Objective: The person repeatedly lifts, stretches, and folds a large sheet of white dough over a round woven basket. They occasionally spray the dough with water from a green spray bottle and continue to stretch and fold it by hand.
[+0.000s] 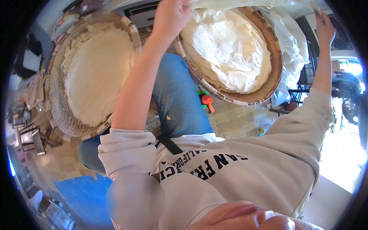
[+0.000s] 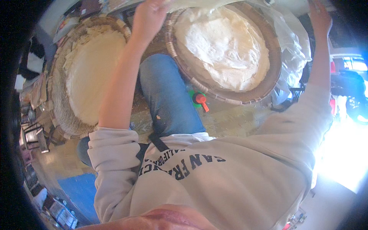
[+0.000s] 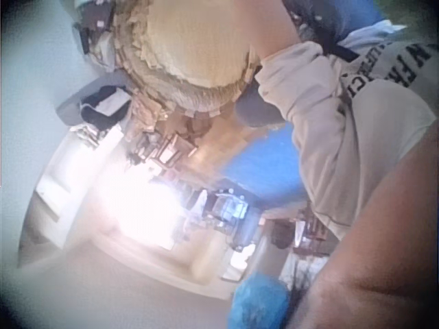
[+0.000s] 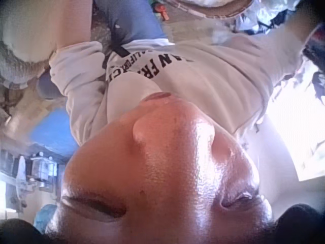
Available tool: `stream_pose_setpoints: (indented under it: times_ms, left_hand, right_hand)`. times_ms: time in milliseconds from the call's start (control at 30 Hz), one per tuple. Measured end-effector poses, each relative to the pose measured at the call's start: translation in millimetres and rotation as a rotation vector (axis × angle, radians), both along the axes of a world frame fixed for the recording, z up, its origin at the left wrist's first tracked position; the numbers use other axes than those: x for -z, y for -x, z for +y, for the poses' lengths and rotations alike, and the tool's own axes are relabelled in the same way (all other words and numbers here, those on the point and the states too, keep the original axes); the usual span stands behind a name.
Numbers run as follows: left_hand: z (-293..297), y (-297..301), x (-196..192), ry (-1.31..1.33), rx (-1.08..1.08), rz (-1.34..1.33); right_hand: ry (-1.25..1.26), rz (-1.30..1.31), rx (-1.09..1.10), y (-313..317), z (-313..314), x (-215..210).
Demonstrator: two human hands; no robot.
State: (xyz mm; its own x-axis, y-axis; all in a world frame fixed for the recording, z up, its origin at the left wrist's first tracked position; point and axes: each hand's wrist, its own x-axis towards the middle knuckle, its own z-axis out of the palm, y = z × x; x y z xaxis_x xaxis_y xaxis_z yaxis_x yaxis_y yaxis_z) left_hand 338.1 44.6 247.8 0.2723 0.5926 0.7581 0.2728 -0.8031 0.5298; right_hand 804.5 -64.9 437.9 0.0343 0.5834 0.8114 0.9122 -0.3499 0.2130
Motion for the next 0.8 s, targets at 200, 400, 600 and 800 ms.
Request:
stream_pose_setpoints:
  times_ms: [200,400,600,800]
  left_hand:
    - [-39.1,-105.2,115.5,0.146,0.234,0.177]
    - [-96.7,-135.1,211.8,0.213,0.314,0.494]
    - [-114.7,-117.9,204.7,0.176,0.384,0.94]
    - [-139.7,-141.1,201.0,-0.037,0.291,1.179]
  right_hand:
    - [0.121,0.221,-0.166,-60.3,-156.4,190.3]
    - [0.538,0.446,0.085,-52.0,-237.7,351.2]
    - [0.589,0.583,0.14,-39.3,-213.6,392.5]
    - [0.607,0.622,0.241,18.5,-111.2,428.9]
